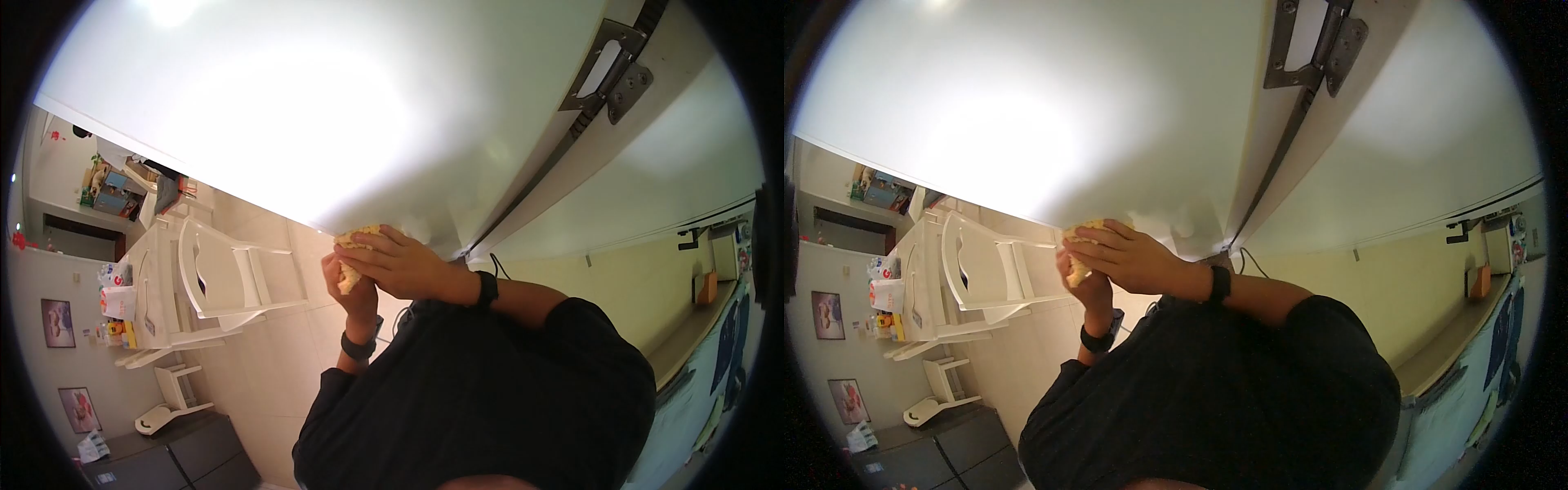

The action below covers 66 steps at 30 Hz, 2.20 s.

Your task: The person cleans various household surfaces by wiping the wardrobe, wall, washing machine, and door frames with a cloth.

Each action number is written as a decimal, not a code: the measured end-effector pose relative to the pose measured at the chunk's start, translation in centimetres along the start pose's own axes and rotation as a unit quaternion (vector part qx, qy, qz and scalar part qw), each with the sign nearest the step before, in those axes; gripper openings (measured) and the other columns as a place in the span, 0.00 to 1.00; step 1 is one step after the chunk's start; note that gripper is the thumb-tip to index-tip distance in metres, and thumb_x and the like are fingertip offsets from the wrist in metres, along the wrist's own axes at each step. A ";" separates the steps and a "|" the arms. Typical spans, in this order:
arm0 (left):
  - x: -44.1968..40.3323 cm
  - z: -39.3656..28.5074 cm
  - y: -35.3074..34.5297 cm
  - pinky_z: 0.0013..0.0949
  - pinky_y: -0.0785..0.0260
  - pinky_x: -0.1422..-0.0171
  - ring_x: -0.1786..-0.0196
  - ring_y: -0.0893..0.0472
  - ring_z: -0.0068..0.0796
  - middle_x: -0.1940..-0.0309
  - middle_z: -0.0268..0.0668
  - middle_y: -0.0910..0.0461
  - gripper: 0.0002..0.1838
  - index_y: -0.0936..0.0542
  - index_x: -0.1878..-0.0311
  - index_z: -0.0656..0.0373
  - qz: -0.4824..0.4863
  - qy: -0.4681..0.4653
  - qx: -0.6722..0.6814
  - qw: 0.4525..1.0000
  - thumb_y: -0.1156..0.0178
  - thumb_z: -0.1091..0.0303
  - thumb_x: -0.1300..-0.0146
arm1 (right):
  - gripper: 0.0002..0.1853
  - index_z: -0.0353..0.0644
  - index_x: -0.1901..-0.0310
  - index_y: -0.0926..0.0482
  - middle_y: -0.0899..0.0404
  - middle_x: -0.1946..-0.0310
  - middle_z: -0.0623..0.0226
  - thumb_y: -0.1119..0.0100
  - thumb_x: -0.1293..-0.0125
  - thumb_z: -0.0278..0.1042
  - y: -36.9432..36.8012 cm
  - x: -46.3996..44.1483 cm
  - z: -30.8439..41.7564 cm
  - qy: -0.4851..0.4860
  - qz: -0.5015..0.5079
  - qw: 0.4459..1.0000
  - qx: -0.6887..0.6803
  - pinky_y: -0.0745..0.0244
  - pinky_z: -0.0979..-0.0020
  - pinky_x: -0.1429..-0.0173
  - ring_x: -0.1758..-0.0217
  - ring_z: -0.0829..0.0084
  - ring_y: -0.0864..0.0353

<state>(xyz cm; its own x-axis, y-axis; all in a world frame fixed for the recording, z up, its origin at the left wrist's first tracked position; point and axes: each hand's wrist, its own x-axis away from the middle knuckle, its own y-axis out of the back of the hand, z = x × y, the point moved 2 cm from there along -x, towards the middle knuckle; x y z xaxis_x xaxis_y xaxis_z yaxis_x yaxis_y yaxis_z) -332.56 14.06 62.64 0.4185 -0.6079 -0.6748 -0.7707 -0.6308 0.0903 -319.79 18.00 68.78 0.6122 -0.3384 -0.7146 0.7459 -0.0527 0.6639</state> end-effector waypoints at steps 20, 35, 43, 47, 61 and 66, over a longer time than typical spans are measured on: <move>-3.0 -6.3 -7.0 0.35 0.25 0.56 0.60 0.19 0.41 0.60 0.45 0.21 0.17 0.19 0.51 0.64 0.102 -0.108 0.001 0.989 0.34 0.77 0.47 | 0.28 0.54 0.42 0.28 0.34 0.38 0.69 0.34 0.48 0.36 2.7 6.7 -4.1 -0.092 -0.111 0.977 0.155 0.38 0.51 0.33 0.34 0.53 0.43; -4.4 -3.2 1.2 0.36 0.27 0.49 0.54 0.24 0.35 0.55 0.45 0.30 0.16 0.30 0.53 0.61 -0.122 -0.056 0.009 0.991 0.35 0.75 0.40 | 0.31 0.56 0.37 0.27 0.34 0.37 0.79 0.34 0.46 0.37 -1.1 -3.2 1.5 -0.001 -0.055 0.995 0.081 0.33 0.57 0.38 0.36 0.67 0.39; 0.6 1.3 -0.1 0.36 0.29 0.51 0.55 0.25 0.35 0.56 0.43 0.30 0.15 0.27 0.54 0.63 -0.059 -0.008 -0.045 0.997 0.34 0.69 0.39 | 0.32 0.51 0.32 0.35 0.36 0.35 0.75 0.44 0.40 0.30 -4.4 2.7 -0.1 -0.061 0.013 0.998 -0.001 0.47 0.60 0.24 0.28 0.70 0.43; 4.3 3.6 0.3 0.36 0.31 0.51 0.56 0.26 0.33 0.59 0.37 0.28 0.06 0.25 0.58 0.64 0.016 0.075 -0.126 0.989 0.39 0.74 0.36 | 0.32 0.43 0.32 0.36 0.37 0.34 0.69 0.45 0.40 0.26 -5.6 6.7 -0.2 -0.079 0.128 0.989 -0.001 0.45 0.62 0.24 0.27 0.66 0.46; 0.7 -11.7 -13.5 0.38 0.28 0.46 0.49 0.24 0.46 0.52 0.47 0.27 0.22 0.24 0.47 0.64 0.043 -0.131 -0.059 0.989 0.40 0.83 0.48 | 0.35 0.38 0.35 0.35 0.38 0.36 0.56 0.37 0.47 0.27 9.5 9.8 -4.7 -0.133 -0.132 0.978 0.095 0.38 0.51 0.29 0.30 0.42 0.43; 5.5 -7.4 -14.8 0.37 0.27 0.47 0.50 0.23 0.46 0.50 0.48 0.27 0.20 0.25 0.47 0.63 0.177 0.001 -0.049 0.983 0.39 0.81 0.45 | 0.38 0.30 0.35 0.38 0.40 0.35 0.49 0.36 0.49 0.26 6.4 15.5 -5.1 -0.225 -0.082 0.963 0.121 0.39 0.50 0.29 0.29 0.38 0.46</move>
<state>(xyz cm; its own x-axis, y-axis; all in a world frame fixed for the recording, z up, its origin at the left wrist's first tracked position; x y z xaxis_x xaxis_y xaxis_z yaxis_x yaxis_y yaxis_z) -315.32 16.48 63.06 0.1333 -0.7991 -0.5862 -0.8180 -0.4227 0.3901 -304.19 17.18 60.83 0.2743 -0.6767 -0.6832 0.7065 -0.3402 0.6206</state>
